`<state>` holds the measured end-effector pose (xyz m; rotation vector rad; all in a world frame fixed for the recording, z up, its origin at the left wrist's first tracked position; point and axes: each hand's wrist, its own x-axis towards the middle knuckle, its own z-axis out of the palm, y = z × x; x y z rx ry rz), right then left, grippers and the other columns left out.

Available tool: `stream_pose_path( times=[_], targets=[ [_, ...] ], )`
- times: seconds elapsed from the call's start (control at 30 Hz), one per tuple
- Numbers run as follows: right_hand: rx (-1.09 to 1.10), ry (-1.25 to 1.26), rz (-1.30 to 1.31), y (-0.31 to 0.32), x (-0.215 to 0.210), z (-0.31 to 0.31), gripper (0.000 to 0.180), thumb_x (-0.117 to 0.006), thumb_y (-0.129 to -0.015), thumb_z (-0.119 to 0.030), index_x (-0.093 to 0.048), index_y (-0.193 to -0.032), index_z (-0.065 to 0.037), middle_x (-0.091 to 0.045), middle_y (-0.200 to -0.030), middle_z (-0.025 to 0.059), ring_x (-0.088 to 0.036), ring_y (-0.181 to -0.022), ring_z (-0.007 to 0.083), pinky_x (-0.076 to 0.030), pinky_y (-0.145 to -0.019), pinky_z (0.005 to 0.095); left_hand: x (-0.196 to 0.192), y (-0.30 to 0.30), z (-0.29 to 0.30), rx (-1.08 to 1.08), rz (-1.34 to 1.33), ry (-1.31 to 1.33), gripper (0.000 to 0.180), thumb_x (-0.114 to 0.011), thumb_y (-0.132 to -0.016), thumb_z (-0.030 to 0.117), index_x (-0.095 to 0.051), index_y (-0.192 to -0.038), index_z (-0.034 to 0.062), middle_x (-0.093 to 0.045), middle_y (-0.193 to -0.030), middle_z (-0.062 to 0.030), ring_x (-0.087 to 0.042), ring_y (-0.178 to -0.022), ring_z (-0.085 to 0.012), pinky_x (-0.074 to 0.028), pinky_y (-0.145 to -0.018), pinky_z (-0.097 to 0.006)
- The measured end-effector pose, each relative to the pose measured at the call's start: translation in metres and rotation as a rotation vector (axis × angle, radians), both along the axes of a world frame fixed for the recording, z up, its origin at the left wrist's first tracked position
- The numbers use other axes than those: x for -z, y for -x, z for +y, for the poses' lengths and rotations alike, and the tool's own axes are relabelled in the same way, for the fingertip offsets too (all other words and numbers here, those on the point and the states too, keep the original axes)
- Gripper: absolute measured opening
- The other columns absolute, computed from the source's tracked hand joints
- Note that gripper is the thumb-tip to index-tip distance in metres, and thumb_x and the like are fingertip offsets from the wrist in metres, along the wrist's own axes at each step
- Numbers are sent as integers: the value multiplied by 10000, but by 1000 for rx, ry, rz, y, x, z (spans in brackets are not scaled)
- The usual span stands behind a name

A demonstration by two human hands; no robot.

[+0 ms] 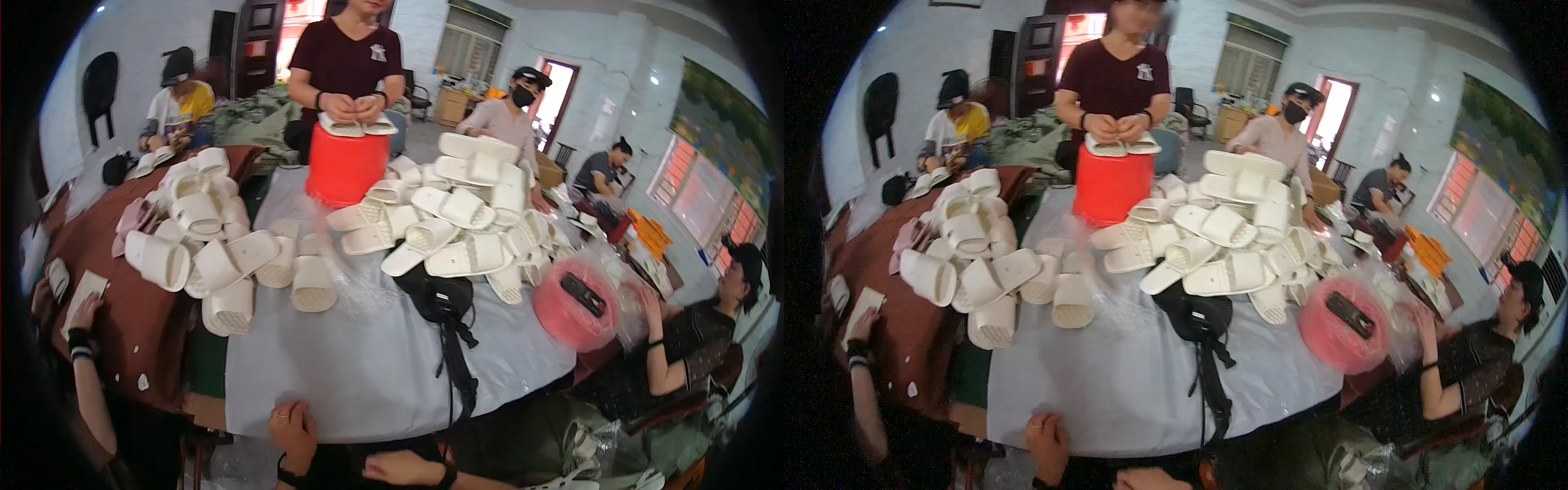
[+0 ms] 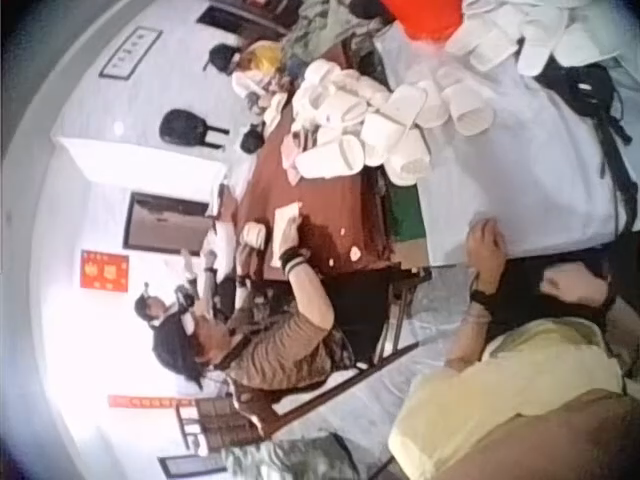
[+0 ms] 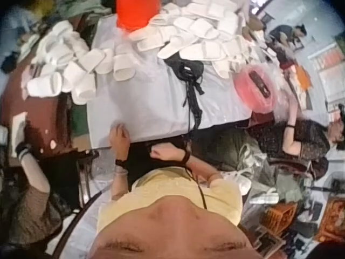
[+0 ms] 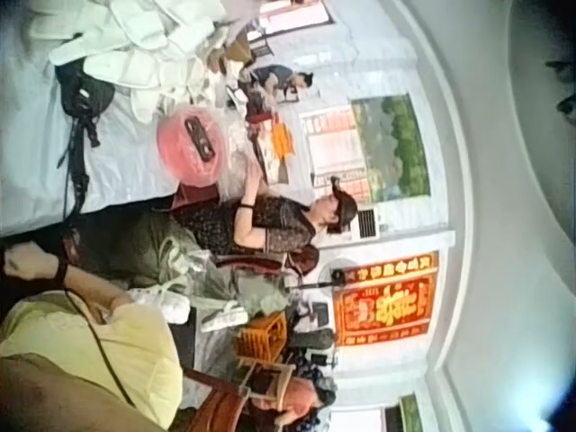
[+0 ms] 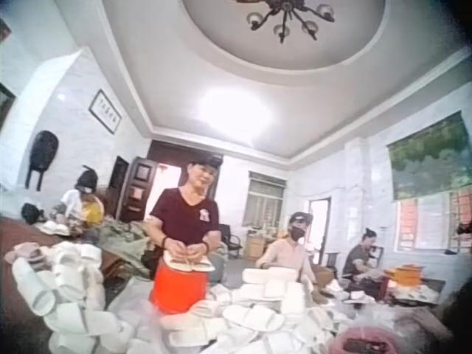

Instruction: Attaching tags to white slippers and packing them into a black bag at a manufacturing table.

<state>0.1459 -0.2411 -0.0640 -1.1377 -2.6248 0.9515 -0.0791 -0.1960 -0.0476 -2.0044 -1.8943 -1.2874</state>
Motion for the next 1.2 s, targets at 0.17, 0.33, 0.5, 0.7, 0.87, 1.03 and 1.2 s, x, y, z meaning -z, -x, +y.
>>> stream_pose_path(
  times=[0.17,0.33,0.5,0.7,0.87,1.03,1.2],
  targets=[
    [-192,100,-19,0,10,-24,311,-551,-832,-372,-573,-811,-63,-574,-736,146,-580,-697,331,-469,-587,409,8,3,0,38,-43,-89,178,-605,-688,17,-600,-862,51,-589,-858,-95,-561,-795,-292,-441,-724,-393],
    [22,31,98,-4,-23,-5,239,-557,-860,-264,-601,-968,-55,-617,-852,144,-602,-759,283,-479,-662,349,5,-4,4,30,-40,-149,223,-608,-647,-1,-599,-859,69,-593,-859,-69,-569,-744,-261,-452,-664,-365],
    [145,341,384,-9,-68,14,217,-558,-879,-178,-606,-1036,-36,-651,-881,83,-626,-776,154,-475,-700,261,10,-2,7,21,-21,-160,195,-597,-668,-11,-595,-848,64,-590,-854,-79,-560,-739,-281,-444,-665,-373],
    [596,-124,885,-99,-183,22,173,-495,-895,-102,-598,-920,34,-645,-813,94,-607,-709,142,-471,-674,247,0,-1,8,44,-3,-77,146,-577,-720,21,-590,-858,66,-581,-878,-86,-547,-794,-291,-424,-699,-397],
    [897,-428,1341,-199,-229,39,153,-478,-915,-142,-523,-918,4,-528,-725,38,-484,-644,91,-394,-590,219,-9,-15,11,-3,-28,11,167,-612,-744,54,-601,-911,62,-568,-930,-85,-526,-865,-309,-423,-774,-391],
    [902,-87,733,-238,-191,121,216,-500,-915,-180,-565,-1049,-25,-578,-829,30,-543,-719,95,-435,-647,216,-62,-64,29,378,-266,285,191,-618,-766,85,-600,-951,39,-578,-980,-133,-555,-891,-327,-440,-798,-384],
    [760,-174,203,-247,-94,228,466,-589,-848,-362,-532,-1101,26,-622,-960,127,-598,-841,204,-475,-736,308,-65,-169,127,709,-415,550,397,-627,-797,188,-515,-1102,-40,-590,-1010,-215,-580,-927,-315,-472,-786,-370]
  ],
)
